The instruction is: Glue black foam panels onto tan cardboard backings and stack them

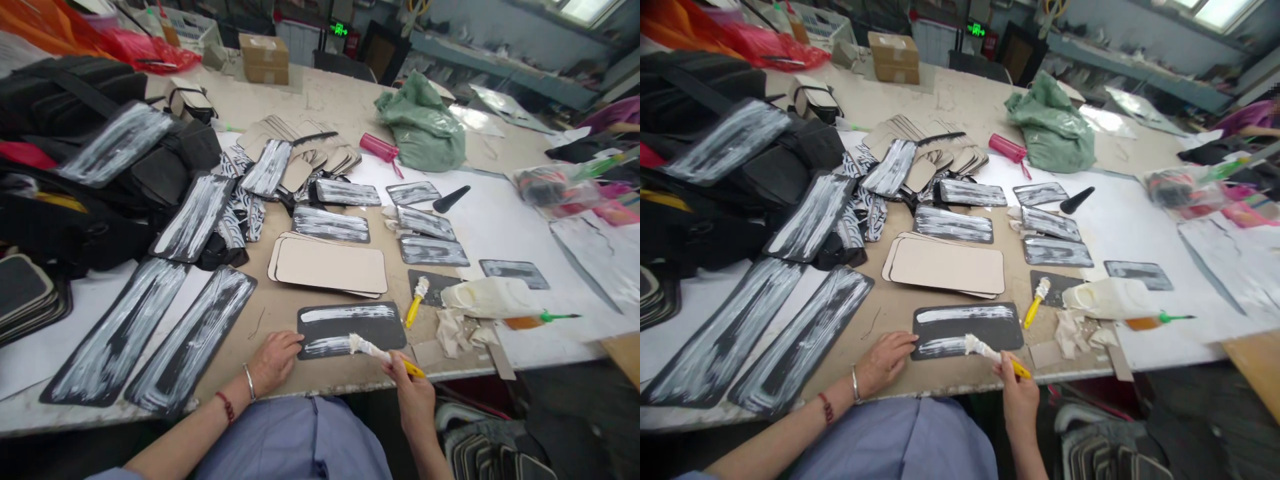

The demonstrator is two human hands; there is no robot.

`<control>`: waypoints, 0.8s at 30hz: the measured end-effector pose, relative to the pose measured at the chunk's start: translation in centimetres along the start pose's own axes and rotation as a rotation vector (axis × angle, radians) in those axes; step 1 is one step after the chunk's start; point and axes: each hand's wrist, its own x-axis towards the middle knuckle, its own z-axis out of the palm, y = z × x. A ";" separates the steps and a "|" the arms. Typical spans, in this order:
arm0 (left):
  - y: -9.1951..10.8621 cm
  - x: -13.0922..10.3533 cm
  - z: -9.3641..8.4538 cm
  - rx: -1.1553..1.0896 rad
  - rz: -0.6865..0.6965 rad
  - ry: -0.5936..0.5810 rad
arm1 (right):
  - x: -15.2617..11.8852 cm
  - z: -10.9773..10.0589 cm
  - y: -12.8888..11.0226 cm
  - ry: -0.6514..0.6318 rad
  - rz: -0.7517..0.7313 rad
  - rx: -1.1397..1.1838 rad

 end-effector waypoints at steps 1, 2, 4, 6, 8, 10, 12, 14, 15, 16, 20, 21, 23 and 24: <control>0.2 0.1 -0.2 0.016 -0.012 -0.016 | 1.0 -1.3 0.1 0.051 -0.004 -0.018; 0.4 0.1 -0.3 0.033 -0.018 -0.031 | 1.9 -2.6 0.0 0.103 -0.005 -0.038; 0.7 0.2 -0.4 0.069 -0.016 -0.053 | 3.6 -4.8 -0.1 0.198 -0.004 -0.089; 0.7 0.2 -0.3 0.105 -0.008 -0.060 | 4.9 -6.4 -0.5 0.272 -0.012 -0.128; 0.7 0.1 -0.1 0.129 -0.009 -0.055 | 5.4 -7.4 -1.1 0.298 -0.026 -0.149; 0.7 0.1 0.2 0.139 -0.011 -0.043 | 5.0 -7.8 -1.7 0.276 -0.047 -0.177; 0.8 -0.1 0.3 0.142 -0.009 -0.018 | 4.0 -7.5 -2.3 0.233 -0.077 -0.206; 0.9 -0.2 0.4 0.144 -0.008 0.021 | 2.5 -6.4 -2.7 0.169 -0.093 -0.211; 1.0 -0.3 0.4 0.147 -0.009 0.041 | 1.6 -5.4 -2.8 0.122 -0.090 -0.199; 1.1 -0.4 0.4 0.149 -0.011 0.056 | 0.7 -4.3 -2.8 0.062 -0.079 -0.183; 1.1 -0.9 0.6 0.149 -0.027 0.051 | -2.4 1.1 -2.5 -0.174 -0.036 -0.089; 1.0 -1.0 0.7 0.145 -0.031 0.044 | -2.9 2.2 -2.4 -0.227 -0.032 -0.068; 0.8 -1.1 0.9 0.132 -0.041 0.035 | -3.3 3.8 -2.0 -0.317 -0.037 -0.048; 0.7 -1.2 1.0 0.125 -0.047 0.029 | -3.3 4.1 -1.8 -0.336 -0.038 -0.053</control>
